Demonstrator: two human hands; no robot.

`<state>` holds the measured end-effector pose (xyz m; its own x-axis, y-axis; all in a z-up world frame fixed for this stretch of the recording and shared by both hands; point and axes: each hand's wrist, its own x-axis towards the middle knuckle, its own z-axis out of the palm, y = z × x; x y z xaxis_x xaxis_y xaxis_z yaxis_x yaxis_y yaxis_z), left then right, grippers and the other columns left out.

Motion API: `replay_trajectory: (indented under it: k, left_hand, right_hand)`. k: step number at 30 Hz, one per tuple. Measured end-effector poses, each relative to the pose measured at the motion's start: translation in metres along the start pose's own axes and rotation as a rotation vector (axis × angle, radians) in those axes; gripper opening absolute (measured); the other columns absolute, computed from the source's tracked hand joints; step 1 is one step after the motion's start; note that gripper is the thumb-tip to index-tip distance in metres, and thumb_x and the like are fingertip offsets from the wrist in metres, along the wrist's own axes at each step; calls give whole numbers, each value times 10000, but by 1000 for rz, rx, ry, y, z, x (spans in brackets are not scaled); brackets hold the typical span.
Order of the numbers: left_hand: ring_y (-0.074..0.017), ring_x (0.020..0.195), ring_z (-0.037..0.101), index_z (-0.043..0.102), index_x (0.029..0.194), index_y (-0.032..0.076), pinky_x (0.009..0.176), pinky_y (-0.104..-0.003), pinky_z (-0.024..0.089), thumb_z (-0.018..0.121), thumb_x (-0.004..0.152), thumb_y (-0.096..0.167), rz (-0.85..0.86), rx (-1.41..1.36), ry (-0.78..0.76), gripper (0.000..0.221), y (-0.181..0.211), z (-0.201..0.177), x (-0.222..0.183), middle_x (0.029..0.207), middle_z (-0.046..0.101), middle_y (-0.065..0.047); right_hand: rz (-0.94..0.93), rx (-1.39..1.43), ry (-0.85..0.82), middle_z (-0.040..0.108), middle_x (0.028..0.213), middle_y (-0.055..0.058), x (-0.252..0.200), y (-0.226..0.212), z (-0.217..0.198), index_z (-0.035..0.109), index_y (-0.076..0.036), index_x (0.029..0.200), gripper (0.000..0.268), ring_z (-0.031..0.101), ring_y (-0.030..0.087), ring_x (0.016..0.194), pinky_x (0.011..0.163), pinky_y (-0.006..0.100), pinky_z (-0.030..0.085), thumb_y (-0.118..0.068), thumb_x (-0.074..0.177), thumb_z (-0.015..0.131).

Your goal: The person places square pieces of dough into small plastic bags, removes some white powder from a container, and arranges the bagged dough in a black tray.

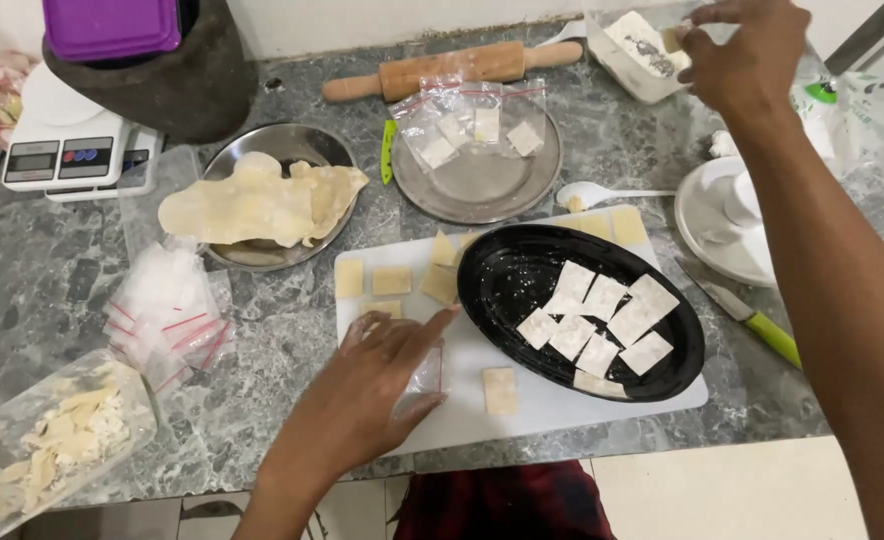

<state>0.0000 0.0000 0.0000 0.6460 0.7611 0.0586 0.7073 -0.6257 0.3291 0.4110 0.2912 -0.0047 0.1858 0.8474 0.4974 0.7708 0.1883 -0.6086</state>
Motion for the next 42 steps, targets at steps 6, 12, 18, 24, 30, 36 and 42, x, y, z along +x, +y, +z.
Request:
replay_trajectory:
  k: [6, 12, 18, 24, 30, 36, 42]
  left_hand:
    - [-345, 1132, 592, 255, 1603, 99, 1110, -546, 336, 729, 920, 320, 3, -32, 3, 860, -5, 3, -1, 1248, 646, -149]
    - [-339, 1167, 578, 263, 1600, 79, 1155, -554, 293, 768, 890, 384, 1, -17, 13, 923, -6, -2, -5, 1240, 631, -162]
    - [-363, 1365, 448, 112, 1636, 187, 1200, -604, 226, 647, 846, 713, -93, -71, 95, 1089, -6, -14, -15, 1572, 409, -126]
    - [-360, 1362, 515, 185, 1584, 32, 1107, -542, 455, 819, 799, 484, -91, -326, 379, 1105, 4, -36, 5, 1532, 487, -196]
    - [-395, 1523, 399, 176, 1587, -29, 1242, -514, 362, 749, 906, 440, 41, -411, 504, 1006, 3, -33, 38, 1665, 295, -248]
    - [-339, 1339, 606, 117, 1609, 128, 1089, -517, 453, 703, 802, 574, -191, -695, 376, 1093, 19, -52, 59, 1476, 583, -190]
    - [-330, 1283, 648, 47, 1601, 99, 1106, -468, 529, 784, 677, 537, -264, -1057, 401, 1260, 1, -45, 83, 1432, 570, -229]
  right_hand:
    - [-26, -326, -214, 772, 1027, -70, 51, 69, 47, 832, -176, 1042, 458, 675, -36, 955, 851, 189, 515, -381, 677, 1017]
    - [-57, -106, -121, 767, 1014, 237, 20, 41, 23, 782, 44, 1127, 146, 766, 275, 713, 657, 362, 684, 19, 985, 803]
    - [-240, -171, -74, 767, 862, 154, 22, 82, -5, 848, -19, 1101, 108, 718, 160, 737, 714, 290, 627, -96, 1032, 880]
    - [-127, -54, -123, 738, 826, 111, -10, 32, -48, 828, -30, 1130, 54, 738, 144, 706, 620, 255, 632, -44, 1089, 795]
    - [-12, -57, -167, 763, 988, 189, -42, -22, -74, 775, 29, 1157, 103, 760, 203, 703, 622, 314, 669, -12, 1063, 787]
    - [9, 76, -216, 755, 948, 146, -71, -71, -92, 767, 12, 1157, 127, 738, 151, 747, 678, 277, 646, -94, 1101, 808]
    - [104, 67, -354, 757, 1096, 114, -101, -159, -131, 758, -34, 1093, 96, 671, 175, 784, 726, 270, 583, -126, 1105, 732]
